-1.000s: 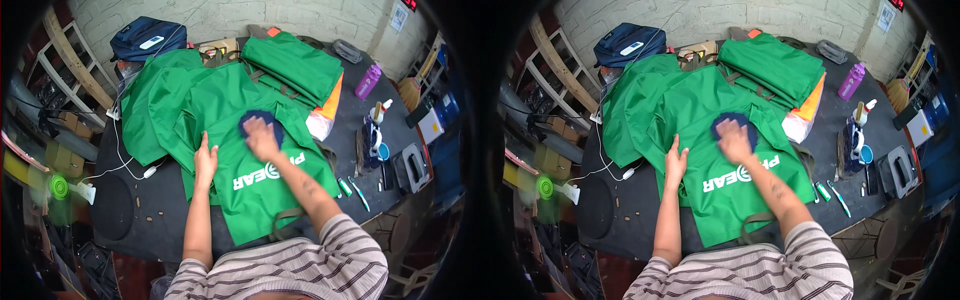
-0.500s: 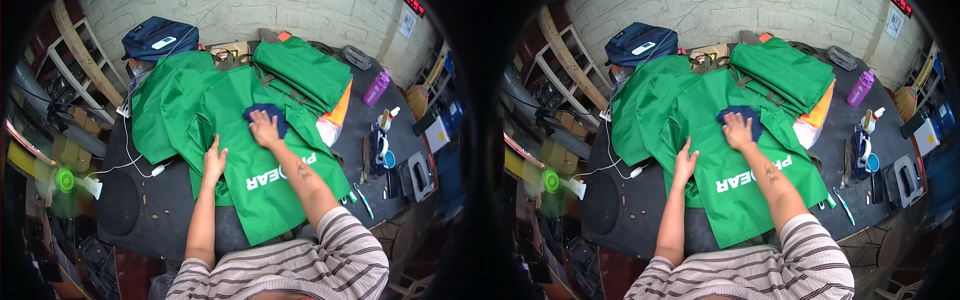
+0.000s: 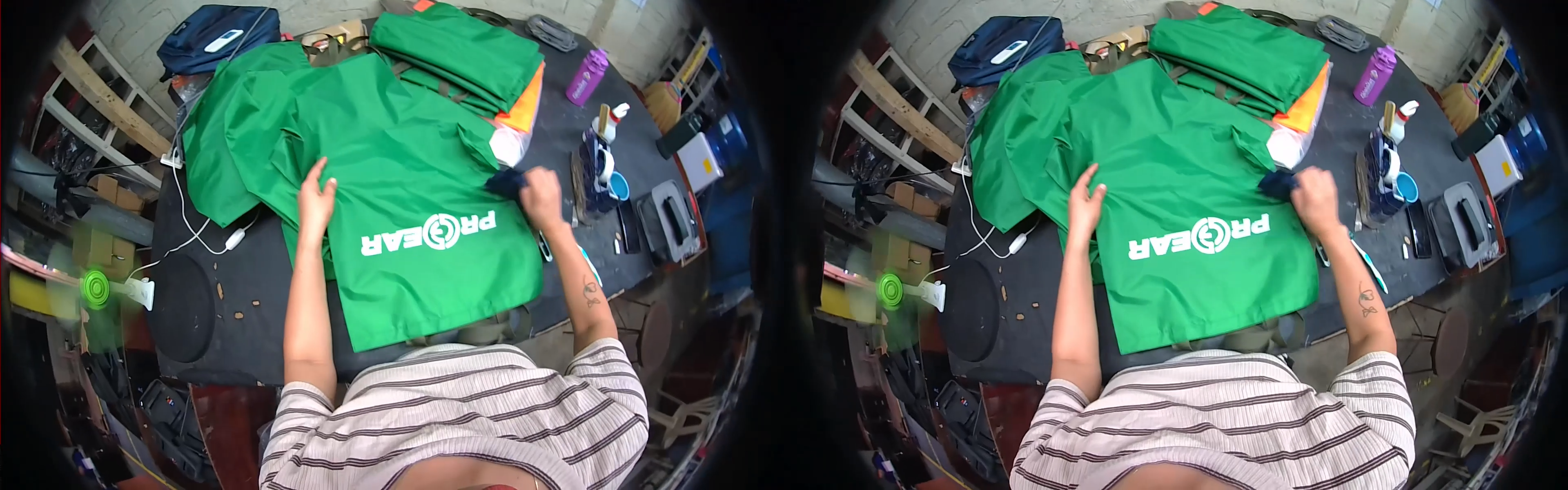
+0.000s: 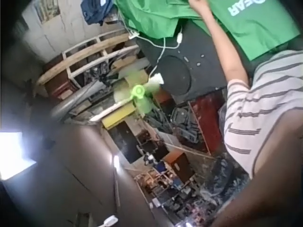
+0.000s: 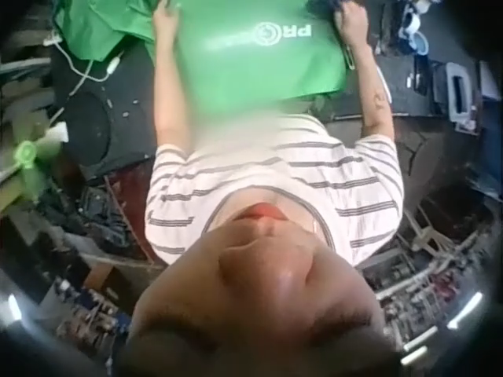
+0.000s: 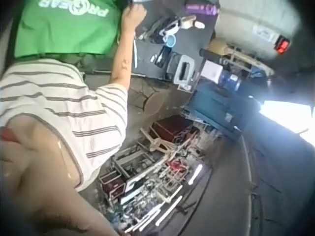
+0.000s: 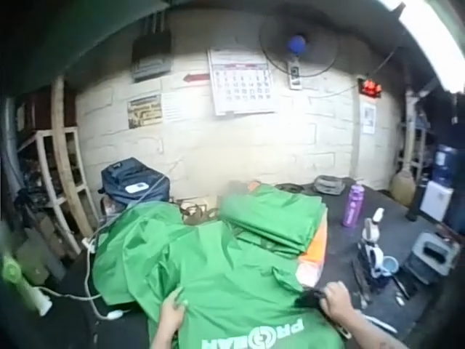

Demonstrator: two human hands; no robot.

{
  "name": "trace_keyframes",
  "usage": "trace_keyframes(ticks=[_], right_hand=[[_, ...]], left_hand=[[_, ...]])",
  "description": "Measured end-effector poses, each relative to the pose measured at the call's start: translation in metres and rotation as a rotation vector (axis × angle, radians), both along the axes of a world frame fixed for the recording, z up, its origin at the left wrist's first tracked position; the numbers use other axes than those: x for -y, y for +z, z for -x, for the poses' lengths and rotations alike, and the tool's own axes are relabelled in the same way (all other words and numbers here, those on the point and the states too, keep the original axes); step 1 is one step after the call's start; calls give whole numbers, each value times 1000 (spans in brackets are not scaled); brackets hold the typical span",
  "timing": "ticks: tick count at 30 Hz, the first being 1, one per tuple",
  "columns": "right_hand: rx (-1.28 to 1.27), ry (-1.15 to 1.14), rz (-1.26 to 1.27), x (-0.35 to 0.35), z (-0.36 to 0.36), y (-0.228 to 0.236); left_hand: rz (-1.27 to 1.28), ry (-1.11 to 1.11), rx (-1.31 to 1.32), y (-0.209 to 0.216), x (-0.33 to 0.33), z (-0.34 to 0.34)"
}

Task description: Inspecting green fabric tote bags, cleaning them with a rag, and trimming loose threads with nippers.

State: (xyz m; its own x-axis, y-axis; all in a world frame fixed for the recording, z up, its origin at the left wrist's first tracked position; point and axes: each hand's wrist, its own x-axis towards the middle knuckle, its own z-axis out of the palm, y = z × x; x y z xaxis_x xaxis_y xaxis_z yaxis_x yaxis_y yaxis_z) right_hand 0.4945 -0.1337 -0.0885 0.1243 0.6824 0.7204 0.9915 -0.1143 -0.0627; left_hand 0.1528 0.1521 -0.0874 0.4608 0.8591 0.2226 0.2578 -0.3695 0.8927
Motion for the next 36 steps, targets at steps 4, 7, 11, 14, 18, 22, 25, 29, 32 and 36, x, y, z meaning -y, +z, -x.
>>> trace_keyframes(ticks=[4, 7, 11, 14, 18, 22, 25, 29, 32, 36], right_hand=[[104, -468, -38, 27, -35, 34], [5, -401, -44, -21, -2, 53], [-349, -151, 84, -93, 14, 36], [-392, -387, 383, -135, 23, 9], [-640, -105, 278, -171, -76, 37], [-882, 225, -58, -132, -65, 198], [-565, 598, -541, -81, -54, 261], [56, -150, -65, -141, -66, 255], [-286, -33, -305, -140, -54, 252], [-1094, 203, -109, -120, -66, 265]], left_hand=[[-6, 126, -45, 24, -3, -14], [113, 159, 104, 8, -31, -11], [425, -79, 247, 68, -10, -34], [487, -180, 223, 104, -12, -22], [365, -157, 138, 162, -49, 9], [172, -142, 163, 241, -43, 58], [-325, -270, 642, 266, 4, 41], [-528, -60, 191, 261, -39, 9], [-243, -7, 311, 256, -54, 25], [393, -498, 448, 274, -34, 29]])
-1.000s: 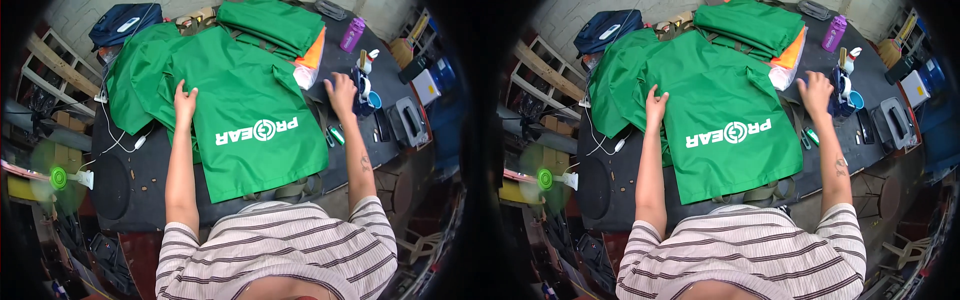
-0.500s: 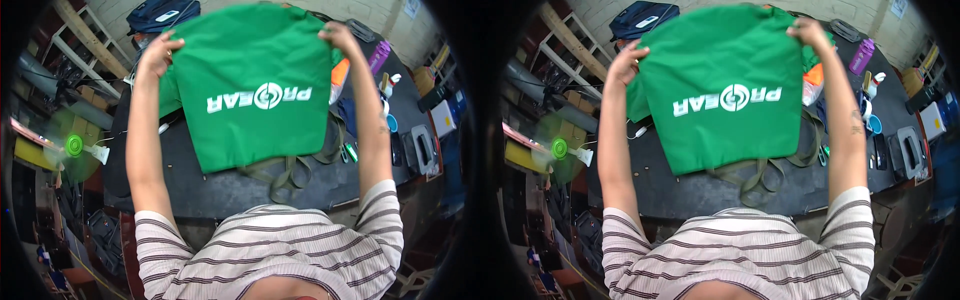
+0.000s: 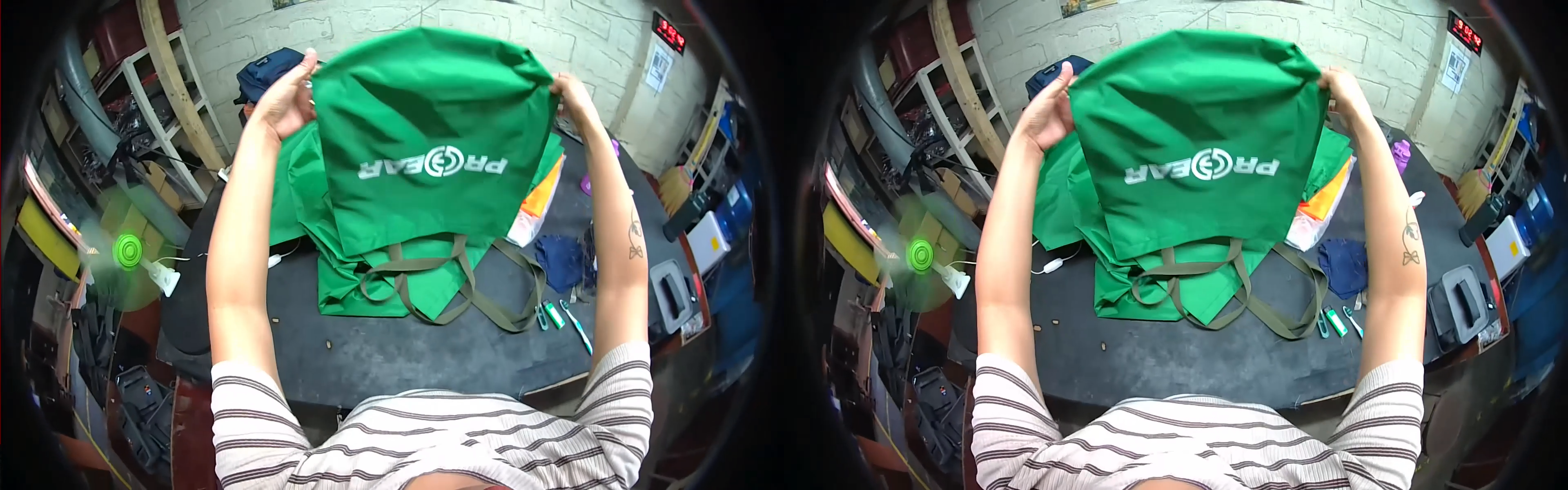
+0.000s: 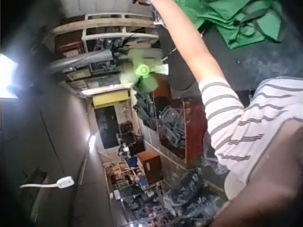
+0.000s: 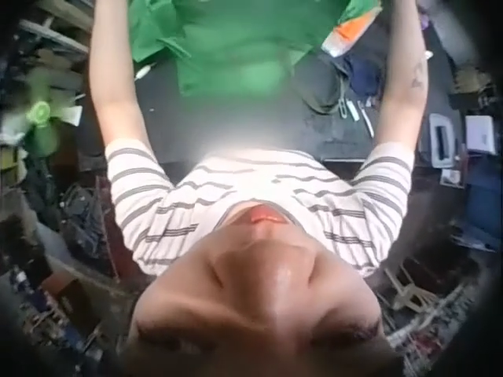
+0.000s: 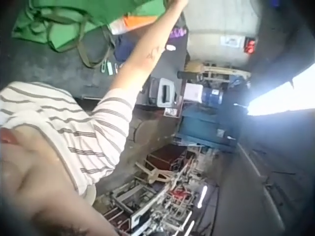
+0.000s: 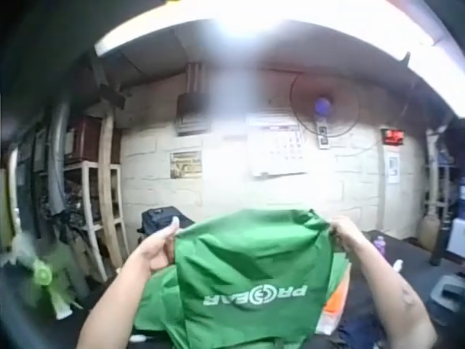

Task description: Inspecting green fabric tote bags, cleaning them with a rag, and trimming loose threads with nippers.

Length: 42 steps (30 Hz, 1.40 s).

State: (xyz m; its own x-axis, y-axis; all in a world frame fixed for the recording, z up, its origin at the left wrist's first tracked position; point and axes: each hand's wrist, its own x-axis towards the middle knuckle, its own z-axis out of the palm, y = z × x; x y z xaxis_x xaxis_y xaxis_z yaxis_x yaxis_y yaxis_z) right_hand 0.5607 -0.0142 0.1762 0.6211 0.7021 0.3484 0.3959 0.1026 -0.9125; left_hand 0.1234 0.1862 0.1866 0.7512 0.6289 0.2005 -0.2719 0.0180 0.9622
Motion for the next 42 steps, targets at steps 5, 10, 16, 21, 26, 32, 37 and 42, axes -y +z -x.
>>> trace_keyframes(ticks=[5, 10, 16, 21, 26, 32, 37, 42], right_hand=[[-549, 367, 338, -6, 3, 10], [-421, 132, 529, -18, 15, -5], [-478, 88, 524, -22, 10, -12], [-519, 35, 546, -21, -2, -36], [-625, 27, 489, -23, 2, -45], [166, -76, 700, -7, 13, 6], [555, -383, 42, 46, 28, 128], [1395, -407, 178, 27, 31, 80]], left_hand=[[78, -138, -302, 1, 6, -33], [107, -249, -341, -21, 1, -45], [202, -302, -264, -20, 19, -49], [128, -264, -267, -19, 35, -57], [-26, -214, -253, -8, 49, -49], [-270, 291, -322, 4, 10, -16], [-907, 743, 376, 93, -3, 3], [-1022, 568, -406, 64, -4, -3]])
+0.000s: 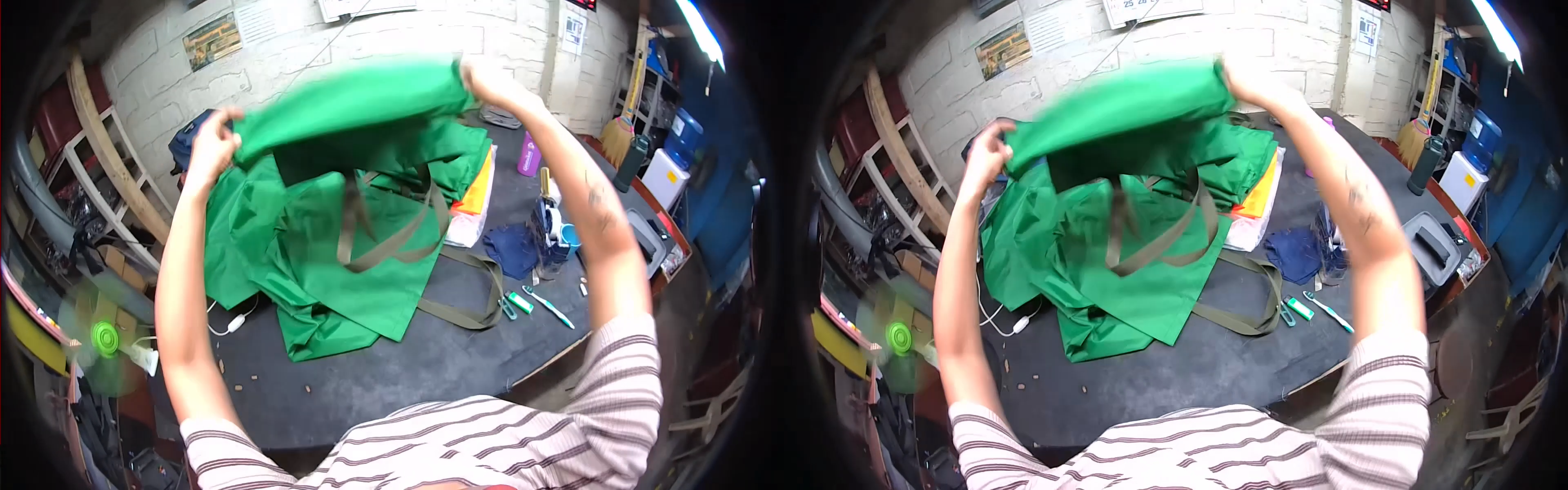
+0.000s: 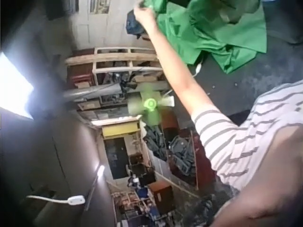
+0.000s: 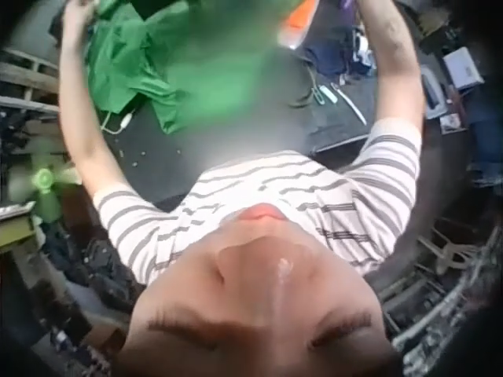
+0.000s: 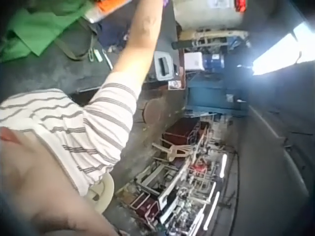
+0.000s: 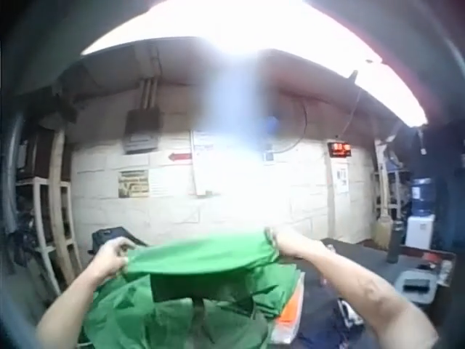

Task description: Inspecting green fabric tote bags, cleaning them with a rag, and trimming loose threads with nippers.

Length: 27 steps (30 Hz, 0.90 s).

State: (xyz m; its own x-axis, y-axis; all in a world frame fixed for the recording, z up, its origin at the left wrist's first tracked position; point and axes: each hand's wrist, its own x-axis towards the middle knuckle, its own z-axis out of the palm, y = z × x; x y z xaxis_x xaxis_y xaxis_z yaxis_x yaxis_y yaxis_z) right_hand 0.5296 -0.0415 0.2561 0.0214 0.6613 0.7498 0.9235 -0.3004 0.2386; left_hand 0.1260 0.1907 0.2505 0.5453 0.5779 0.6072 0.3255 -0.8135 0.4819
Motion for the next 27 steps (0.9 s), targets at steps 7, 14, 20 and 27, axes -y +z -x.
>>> trace_keyframes(ticks=[7, 14, 20, 27], right_hand=[[-841, 414, -293, 115, -14, 83], [-235, -270, 95, -8, -22, 54], [-52, 276, -770, 56, -24, 99], [-565, 297, -449, 113, 63, -121]], left_hand=[[374, -621, 521, 80, 92, 13], [-219, 147, -487, 39, -14, -4], [-286, -148, 417, 118, 43, 58], [-126, -106, 309, -74, 129, 82]])
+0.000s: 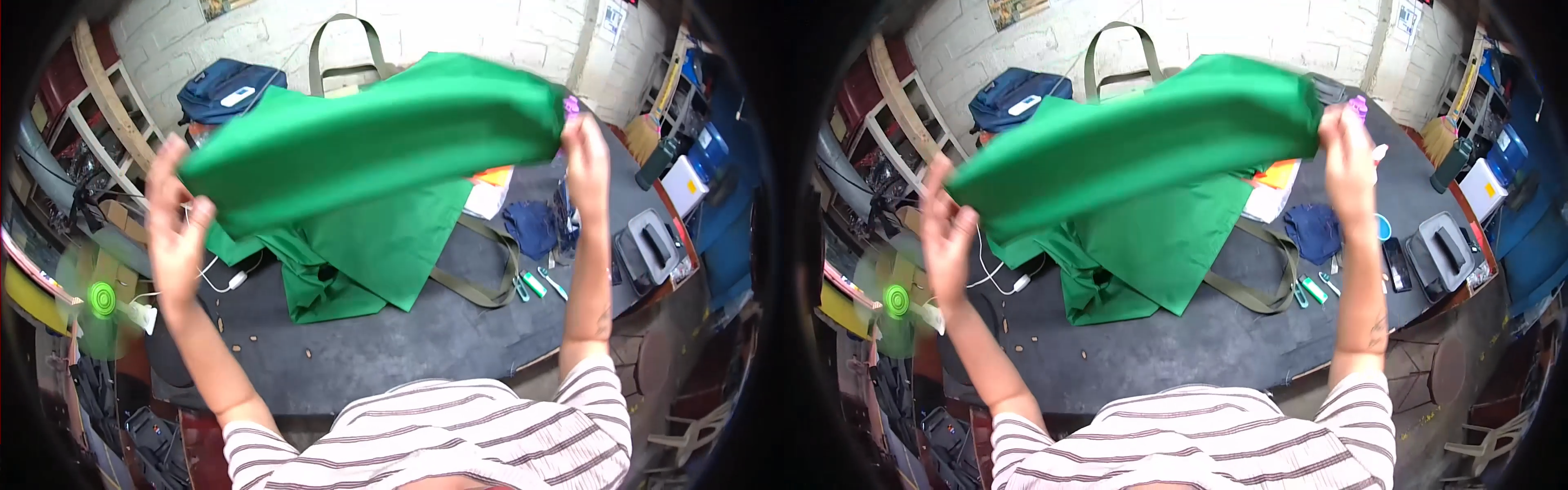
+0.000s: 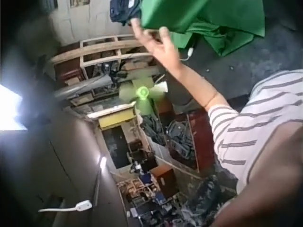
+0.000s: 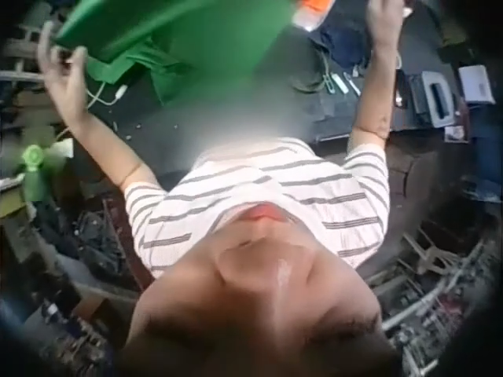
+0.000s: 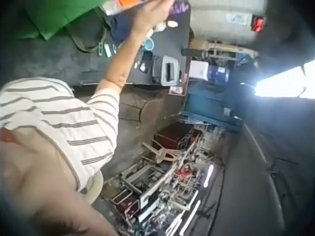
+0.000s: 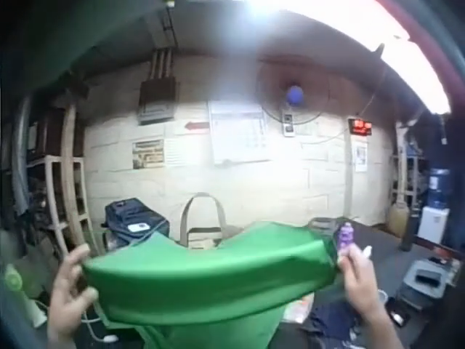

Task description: Inspecting green fabric tote bags, cleaning them with a rag, and trimming loose threads with nippers.

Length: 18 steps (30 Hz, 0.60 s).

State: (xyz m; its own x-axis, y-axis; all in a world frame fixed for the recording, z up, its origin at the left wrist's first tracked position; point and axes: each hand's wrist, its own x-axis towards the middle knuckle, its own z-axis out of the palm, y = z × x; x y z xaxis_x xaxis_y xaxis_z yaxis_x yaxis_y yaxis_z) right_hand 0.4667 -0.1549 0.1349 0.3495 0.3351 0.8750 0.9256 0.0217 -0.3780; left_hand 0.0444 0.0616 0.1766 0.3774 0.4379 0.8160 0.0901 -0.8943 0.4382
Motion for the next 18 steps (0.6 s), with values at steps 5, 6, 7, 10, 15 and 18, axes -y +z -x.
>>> trace_keyframes(ticks=[5, 6, 7, 10, 15, 18], right_hand=[[-352, 10, 340, 27, 31, -206], [-621, 78, 455, 39, 27, -240], [-766, 157, 427, 44, 36, -249], [-687, 216, 349, 44, 54, -224], [-628, 210, 434, 37, 43, -216], [-873, 452, 94, 40, 23, -233]], left_hand=[[457, -21, -258, -190, 5, 5], [550, -15, -301, -205, 11, 3], [678, -91, -298, -214, 12, 1], [565, -20, -245, -220, 10, -6], [676, -22, -140, -207, 6, -22], [643, -76, -27, -217, -4, -5]])
